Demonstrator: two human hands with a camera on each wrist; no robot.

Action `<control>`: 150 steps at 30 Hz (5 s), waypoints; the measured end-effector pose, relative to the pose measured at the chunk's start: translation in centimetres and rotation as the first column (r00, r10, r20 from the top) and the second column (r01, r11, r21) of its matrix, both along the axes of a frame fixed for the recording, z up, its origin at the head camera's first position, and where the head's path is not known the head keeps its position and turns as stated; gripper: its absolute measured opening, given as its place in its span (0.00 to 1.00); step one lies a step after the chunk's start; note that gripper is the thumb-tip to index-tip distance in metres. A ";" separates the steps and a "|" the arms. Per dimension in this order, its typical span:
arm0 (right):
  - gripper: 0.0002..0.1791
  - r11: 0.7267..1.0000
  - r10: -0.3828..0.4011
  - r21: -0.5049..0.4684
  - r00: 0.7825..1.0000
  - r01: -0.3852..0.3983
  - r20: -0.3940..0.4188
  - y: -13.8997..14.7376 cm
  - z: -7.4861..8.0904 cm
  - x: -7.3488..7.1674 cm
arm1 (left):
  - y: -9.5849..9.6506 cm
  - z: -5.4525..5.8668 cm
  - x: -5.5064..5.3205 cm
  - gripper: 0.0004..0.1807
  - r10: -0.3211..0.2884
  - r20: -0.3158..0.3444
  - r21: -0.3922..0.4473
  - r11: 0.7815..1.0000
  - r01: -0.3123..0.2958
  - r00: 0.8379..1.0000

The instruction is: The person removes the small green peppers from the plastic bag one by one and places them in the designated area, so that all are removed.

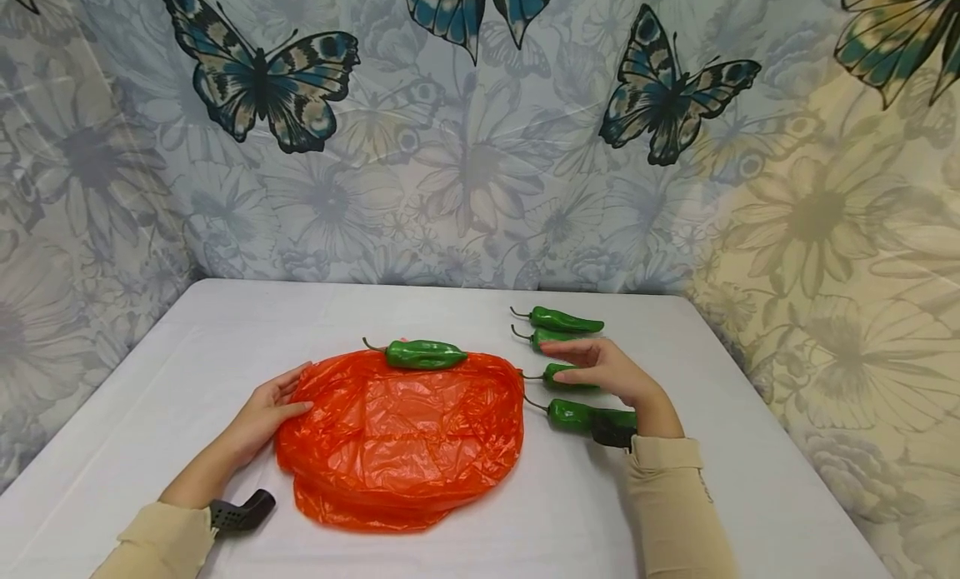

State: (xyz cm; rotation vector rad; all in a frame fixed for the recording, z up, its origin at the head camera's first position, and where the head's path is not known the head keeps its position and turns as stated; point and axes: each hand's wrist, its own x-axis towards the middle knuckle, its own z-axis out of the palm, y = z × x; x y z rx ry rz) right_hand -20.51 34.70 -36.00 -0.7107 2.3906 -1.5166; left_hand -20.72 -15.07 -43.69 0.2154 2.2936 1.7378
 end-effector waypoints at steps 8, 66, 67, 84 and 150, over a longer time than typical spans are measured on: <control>0.27 0.998 0.011 -0.064 0.999 -0.008 0.041 -4.7 1.7 -2.0 | 0.1 0.0 -0.1 0.36 0.000 0.002 0.005 1.000 0.000 1.000; 0.19 0.998 0.056 -0.038 0.993 -0.052 0.109 -15.9 -5.7 -8.7 | 0.0 -0.1 -0.1 0.36 0.007 0.006 0.002 1.000 -0.007 1.000; 0.19 0.998 0.056 -0.038 0.993 -0.052 0.108 -15.9 -5.8 -8.7 | 0.0 0.0 -0.1 0.36 0.005 0.003 0.003 1.000 -0.005 1.000; 0.19 0.999 -0.018 0.047 0.986 0.011 0.164 -15.8 -6.3 -8.8 | -0.1 0.1 -0.1 0.36 -0.007 -0.006 0.019 1.000 0.007 1.000; 0.20 0.941 -0.107 -0.306 0.985 0.145 0.138 -15.0 -1.5 -7.0 | 0.0 0.3 0.2 0.34 0.009 0.014 0.013 1.000 -0.009 1.000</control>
